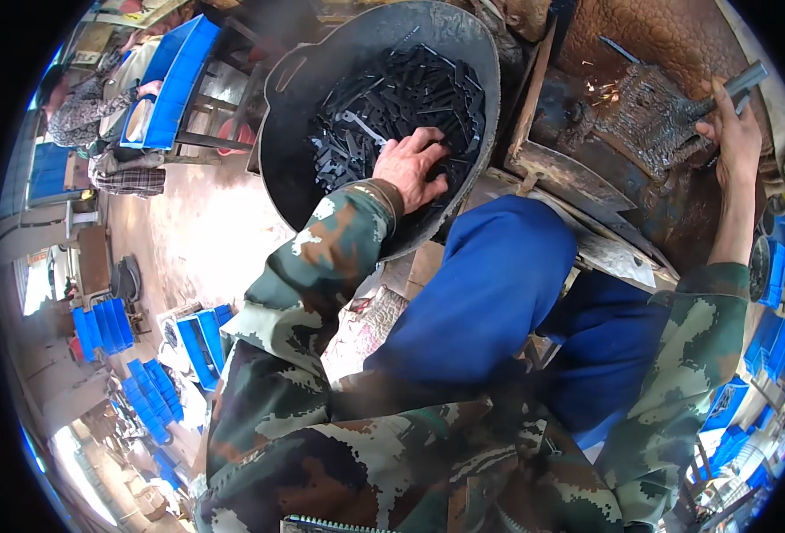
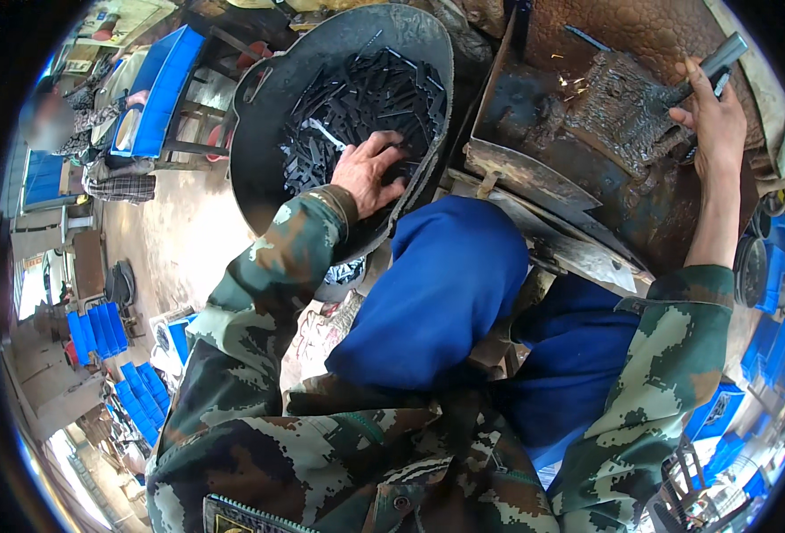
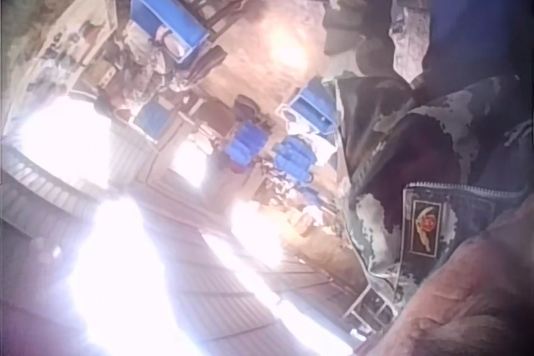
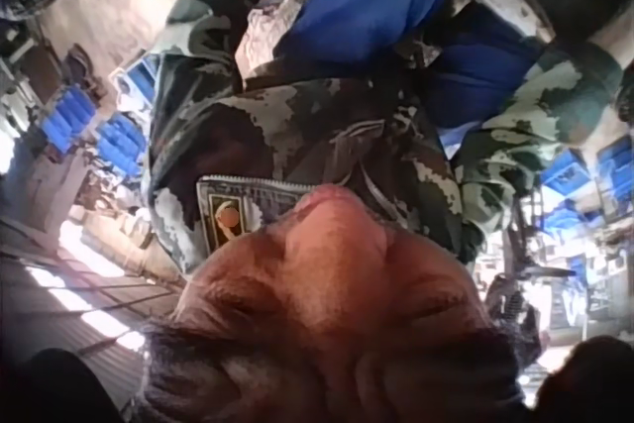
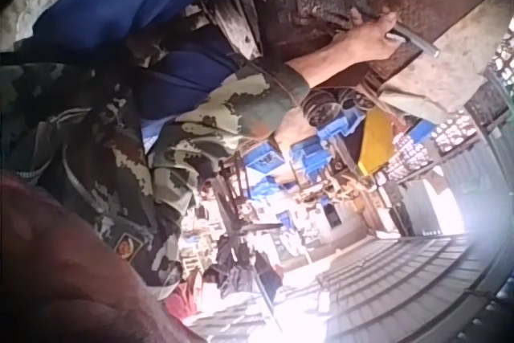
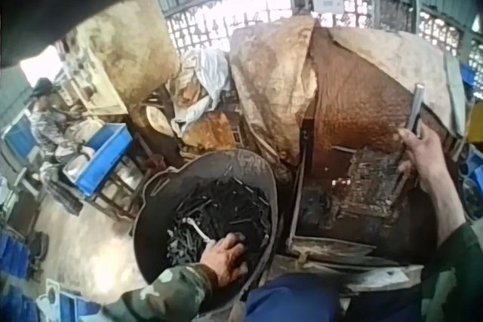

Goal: Processing small metal parts using a fabrication machine and handheld tools at a workbench.

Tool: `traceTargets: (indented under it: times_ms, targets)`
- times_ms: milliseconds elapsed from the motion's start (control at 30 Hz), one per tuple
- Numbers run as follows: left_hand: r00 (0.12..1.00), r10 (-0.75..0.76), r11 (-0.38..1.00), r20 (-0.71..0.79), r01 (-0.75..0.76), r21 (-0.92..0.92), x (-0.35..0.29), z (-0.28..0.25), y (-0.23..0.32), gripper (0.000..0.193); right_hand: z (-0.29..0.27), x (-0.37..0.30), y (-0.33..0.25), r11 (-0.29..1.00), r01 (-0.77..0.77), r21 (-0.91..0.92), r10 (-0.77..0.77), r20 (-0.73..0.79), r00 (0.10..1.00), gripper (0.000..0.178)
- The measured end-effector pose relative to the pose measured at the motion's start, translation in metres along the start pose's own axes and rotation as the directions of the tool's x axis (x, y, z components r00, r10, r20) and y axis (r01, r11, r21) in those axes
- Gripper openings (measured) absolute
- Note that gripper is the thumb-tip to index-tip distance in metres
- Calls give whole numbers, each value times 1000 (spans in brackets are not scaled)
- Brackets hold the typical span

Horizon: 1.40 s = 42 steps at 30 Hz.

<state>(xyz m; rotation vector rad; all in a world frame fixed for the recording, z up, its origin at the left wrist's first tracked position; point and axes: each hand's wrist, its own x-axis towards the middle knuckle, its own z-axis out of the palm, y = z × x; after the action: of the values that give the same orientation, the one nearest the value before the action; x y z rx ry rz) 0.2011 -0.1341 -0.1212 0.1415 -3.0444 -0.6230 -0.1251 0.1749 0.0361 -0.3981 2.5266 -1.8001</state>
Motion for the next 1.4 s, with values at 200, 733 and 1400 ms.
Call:
traceTargets:
  times_ms: [200, 733, 1400]
  targets:
    - [982, 185, 981, 18, -186, 55, -30, -22, -44, 42, 9, -5, -4, 1000, -8, 17, 8, -16, 1000, 38]
    - [998, 64, 994, -29, -66, -82, -60, -102, -158, 28, 7, -4, -3, 1000, 8, -16, -8, 9, 1000, 39]
    - [892, -383, 919, -240, 341, -198, 94, -36, -11, 47, 10, -4, -2, 1000, 2, 9, -2, 14, 1000, 38]
